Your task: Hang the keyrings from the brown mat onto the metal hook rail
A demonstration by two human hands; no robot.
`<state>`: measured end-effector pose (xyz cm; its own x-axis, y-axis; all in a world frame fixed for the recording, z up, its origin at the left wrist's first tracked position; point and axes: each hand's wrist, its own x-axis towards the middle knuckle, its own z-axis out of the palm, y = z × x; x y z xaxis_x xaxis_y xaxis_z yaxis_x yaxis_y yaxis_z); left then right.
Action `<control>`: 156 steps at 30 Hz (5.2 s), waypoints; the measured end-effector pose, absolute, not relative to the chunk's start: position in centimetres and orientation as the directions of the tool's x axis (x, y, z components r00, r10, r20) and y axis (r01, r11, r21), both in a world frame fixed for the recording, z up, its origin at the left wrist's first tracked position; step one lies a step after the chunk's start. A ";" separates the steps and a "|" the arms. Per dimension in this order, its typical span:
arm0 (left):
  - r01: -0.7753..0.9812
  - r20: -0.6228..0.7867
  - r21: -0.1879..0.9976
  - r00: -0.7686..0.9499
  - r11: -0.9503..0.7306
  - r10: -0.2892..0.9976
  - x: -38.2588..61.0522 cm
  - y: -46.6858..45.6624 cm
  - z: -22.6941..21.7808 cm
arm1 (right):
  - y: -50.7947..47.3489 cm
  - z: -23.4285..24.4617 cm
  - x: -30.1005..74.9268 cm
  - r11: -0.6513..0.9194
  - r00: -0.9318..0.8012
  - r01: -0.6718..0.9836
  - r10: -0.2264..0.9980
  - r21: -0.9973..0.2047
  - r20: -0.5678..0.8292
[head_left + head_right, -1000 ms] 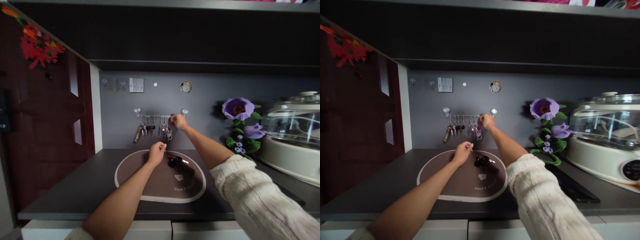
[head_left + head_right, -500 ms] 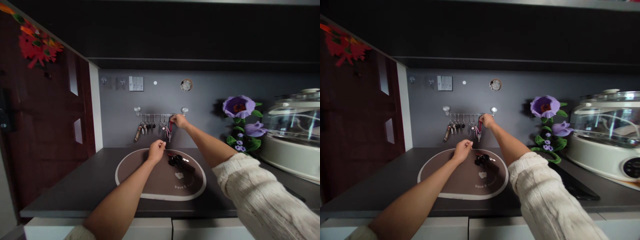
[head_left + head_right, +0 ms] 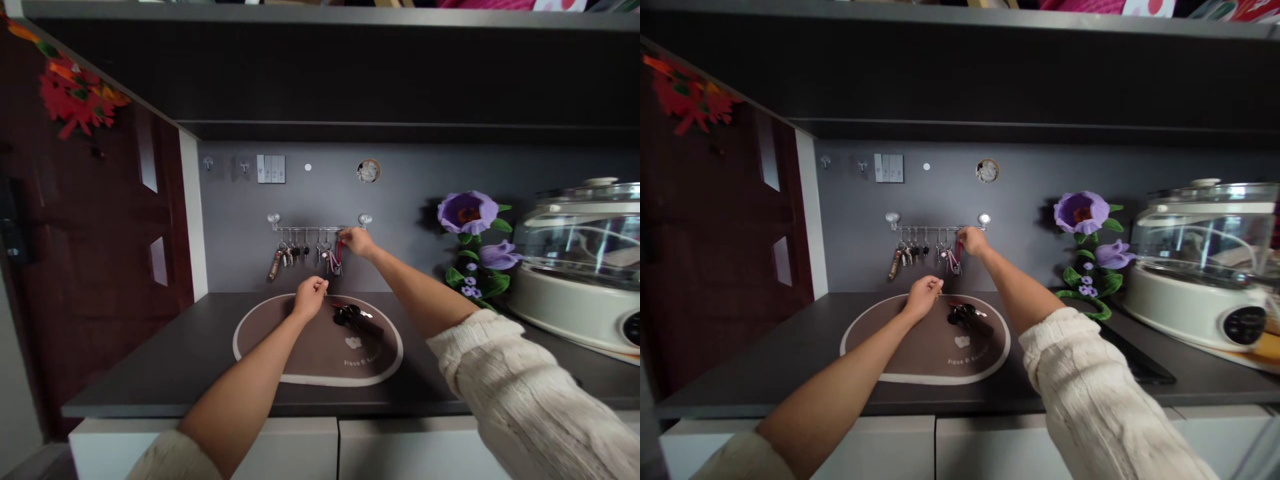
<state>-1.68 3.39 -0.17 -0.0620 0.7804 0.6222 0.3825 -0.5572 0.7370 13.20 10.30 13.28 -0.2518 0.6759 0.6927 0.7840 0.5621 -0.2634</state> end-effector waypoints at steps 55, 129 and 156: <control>0.448 0.594 0.660 0.179 -0.603 0.784 -1.4 0.5 0.0 | 0.8 0.4 14.5 0.527 -0.177 0.543 0.833 -0.653 0.524; 0.013 0.443 0.896 -0.026 -0.443 0.896 -0.6 0.8 -0.4 | 0.3 7.9 15.1 0.493 -0.121 -0.056 0.860 -0.868 0.496; 0.084 0.474 0.879 -0.044 -0.470 0.879 -0.1 1.2 -0.5 | 7.6 11.7 14.2 0.372 0.039 0.043 0.927 -0.927 0.374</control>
